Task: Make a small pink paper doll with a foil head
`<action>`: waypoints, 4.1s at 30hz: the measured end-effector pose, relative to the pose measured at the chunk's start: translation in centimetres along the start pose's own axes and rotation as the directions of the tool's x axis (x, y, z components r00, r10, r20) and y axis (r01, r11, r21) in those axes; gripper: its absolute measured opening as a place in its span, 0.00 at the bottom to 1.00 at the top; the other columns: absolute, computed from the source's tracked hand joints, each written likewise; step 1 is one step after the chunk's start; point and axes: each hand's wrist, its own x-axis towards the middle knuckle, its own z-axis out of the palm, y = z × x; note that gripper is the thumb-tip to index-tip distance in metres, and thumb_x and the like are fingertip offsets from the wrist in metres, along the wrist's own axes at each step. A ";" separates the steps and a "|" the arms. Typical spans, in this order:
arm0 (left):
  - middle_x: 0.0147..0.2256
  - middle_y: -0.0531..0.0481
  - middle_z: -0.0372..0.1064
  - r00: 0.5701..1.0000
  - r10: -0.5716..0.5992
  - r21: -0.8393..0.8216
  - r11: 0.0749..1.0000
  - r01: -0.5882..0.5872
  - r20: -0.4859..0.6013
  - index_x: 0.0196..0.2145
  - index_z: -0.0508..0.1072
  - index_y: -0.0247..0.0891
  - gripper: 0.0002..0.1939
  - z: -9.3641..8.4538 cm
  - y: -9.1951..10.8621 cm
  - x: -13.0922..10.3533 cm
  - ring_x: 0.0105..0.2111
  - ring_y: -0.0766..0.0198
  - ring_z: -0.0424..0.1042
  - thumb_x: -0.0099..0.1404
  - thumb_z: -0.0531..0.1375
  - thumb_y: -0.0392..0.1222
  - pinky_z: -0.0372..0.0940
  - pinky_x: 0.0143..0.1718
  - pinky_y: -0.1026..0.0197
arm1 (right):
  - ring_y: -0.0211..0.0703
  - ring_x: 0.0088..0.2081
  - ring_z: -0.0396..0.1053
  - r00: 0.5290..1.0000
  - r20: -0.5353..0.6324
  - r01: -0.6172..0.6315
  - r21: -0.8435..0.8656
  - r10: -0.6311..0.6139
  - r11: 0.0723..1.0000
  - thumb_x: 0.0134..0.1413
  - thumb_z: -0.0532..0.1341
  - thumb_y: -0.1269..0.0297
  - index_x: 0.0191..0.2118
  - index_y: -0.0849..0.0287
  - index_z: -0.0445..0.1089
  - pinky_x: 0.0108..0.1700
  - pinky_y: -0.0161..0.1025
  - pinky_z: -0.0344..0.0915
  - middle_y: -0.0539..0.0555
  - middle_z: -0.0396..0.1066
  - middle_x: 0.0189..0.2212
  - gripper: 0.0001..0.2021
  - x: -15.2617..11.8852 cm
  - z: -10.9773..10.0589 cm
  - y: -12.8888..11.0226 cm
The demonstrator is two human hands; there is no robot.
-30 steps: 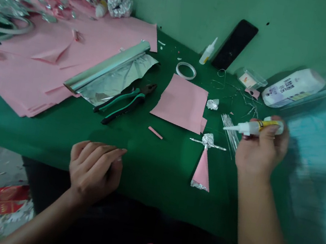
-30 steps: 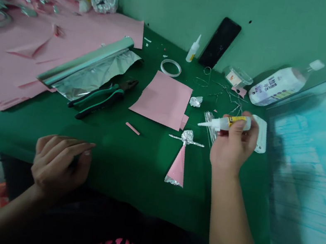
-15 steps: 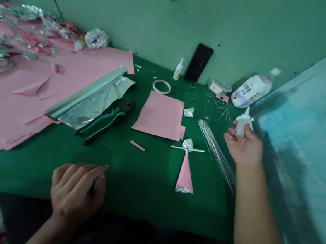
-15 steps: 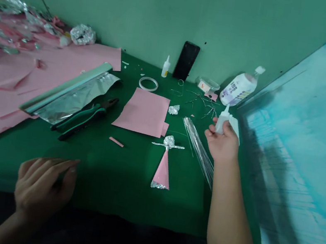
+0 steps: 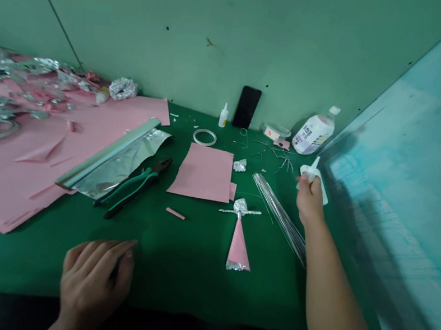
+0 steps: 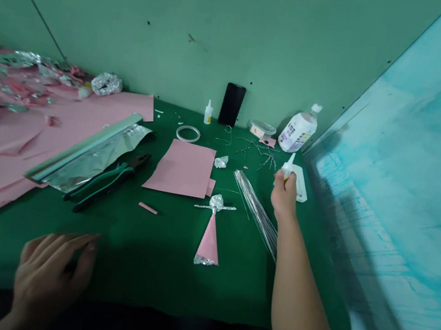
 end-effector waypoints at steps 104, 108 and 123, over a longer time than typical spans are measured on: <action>0.40 0.51 0.70 0.306 -0.153 -0.263 -0.896 0.358 0.940 0.34 0.72 0.38 0.05 4.0 7.5 9.6 0.41 0.64 0.70 0.63 0.66 0.39 0.63 0.39 0.61 | 0.39 0.29 0.74 0.739 0.669 -0.527 0.647 -0.079 0.551 0.46 0.72 0.64 0.43 0.48 0.70 0.35 0.42 0.76 0.46 0.73 0.33 0.18 -11.1 4.1 -11.5; 0.32 0.53 0.66 0.225 -0.165 -0.235 -0.912 0.335 0.960 0.34 0.72 0.37 0.05 4.2 8.0 10.0 0.33 0.68 0.67 0.63 0.66 0.38 0.62 0.37 0.63 | 0.40 0.31 0.75 0.729 0.680 -0.570 0.665 -0.076 0.483 0.42 0.74 0.63 0.43 0.46 0.71 0.36 0.42 0.76 0.45 0.73 0.31 0.20 -11.0 4.0 -12.0; 0.37 0.50 0.71 0.286 -0.233 -0.344 -0.826 0.447 0.929 0.35 0.73 0.37 0.06 4.8 8.9 9.7 0.33 0.68 0.66 0.61 0.67 0.36 0.60 0.39 0.63 | 0.44 0.36 0.79 0.705 0.691 -0.526 0.660 -0.159 0.536 0.48 0.71 0.66 0.47 0.47 0.66 0.46 0.46 0.75 0.45 0.77 0.33 0.20 -11.7 4.1 -11.7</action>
